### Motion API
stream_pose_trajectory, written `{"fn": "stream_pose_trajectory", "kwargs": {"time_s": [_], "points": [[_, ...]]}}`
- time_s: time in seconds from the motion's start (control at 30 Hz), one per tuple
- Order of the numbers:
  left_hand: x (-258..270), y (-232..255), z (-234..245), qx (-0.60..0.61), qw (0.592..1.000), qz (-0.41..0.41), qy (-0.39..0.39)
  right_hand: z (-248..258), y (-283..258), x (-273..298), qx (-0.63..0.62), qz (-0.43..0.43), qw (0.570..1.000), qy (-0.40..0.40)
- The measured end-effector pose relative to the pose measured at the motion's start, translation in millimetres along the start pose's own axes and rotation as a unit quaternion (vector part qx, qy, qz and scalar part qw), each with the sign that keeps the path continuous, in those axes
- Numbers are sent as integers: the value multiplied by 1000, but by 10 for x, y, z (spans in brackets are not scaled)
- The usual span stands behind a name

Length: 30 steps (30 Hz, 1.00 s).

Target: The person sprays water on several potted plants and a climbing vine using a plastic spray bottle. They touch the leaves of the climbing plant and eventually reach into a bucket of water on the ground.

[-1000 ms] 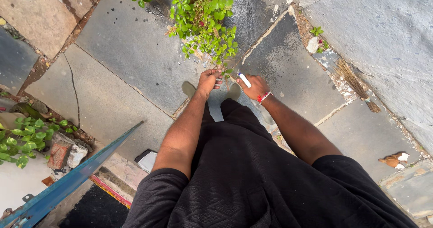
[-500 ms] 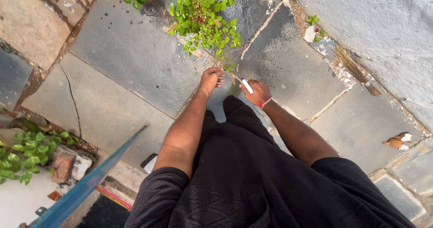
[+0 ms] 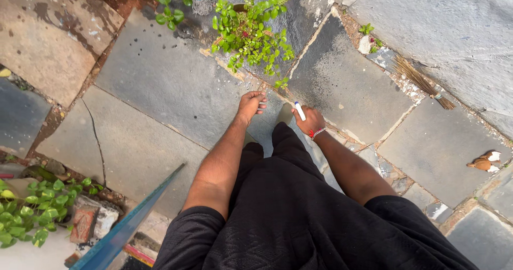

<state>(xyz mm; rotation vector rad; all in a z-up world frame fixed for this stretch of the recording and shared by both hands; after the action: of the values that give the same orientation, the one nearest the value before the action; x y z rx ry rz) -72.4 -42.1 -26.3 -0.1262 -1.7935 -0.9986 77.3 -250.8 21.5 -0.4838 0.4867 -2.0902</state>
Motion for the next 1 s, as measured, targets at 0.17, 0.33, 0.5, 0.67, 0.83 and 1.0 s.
{"fn": "stream_pose_trajectory", "kwargs": {"time_s": [0.17, 0.33, 0.5, 0.67, 0.83, 1.0], "points": [[2, -100, 133, 4, 1000, -10, -20, -118, -38, 162, 15, -40, 999, 5], [53, -146, 199, -16, 999, -13, -26, -108, -119, 295, -3, -49, 998, 36], [71, -178, 232, -20, 999, -16, -37, -73, -191, 351, 1, -70, 997, 43], [95, -181, 222, -24, 998, -32, -38, -96, -144, 334, 15, -54, 997, 58], [66, -192, 255, -18, 998, -45, -35, -74, -99, 279, 15, -26, 996, 80], [93, -391, 243, -32, 998, -46, -35, -10, -260, 297, -25, 3, 994, 111]]}}
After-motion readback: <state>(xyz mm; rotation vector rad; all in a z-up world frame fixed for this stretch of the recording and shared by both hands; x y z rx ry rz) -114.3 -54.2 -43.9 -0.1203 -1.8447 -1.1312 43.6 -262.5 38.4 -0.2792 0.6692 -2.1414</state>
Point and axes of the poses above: each hand's wrist, its own x-axis away from the middle knuckle, its own z-axis out of the back of the hand, y = z × x, the point moved 2 cm from there along -x, towards the middle knuckle, and after that the axes turned 8 degrees about z, right-handed, at the moved point
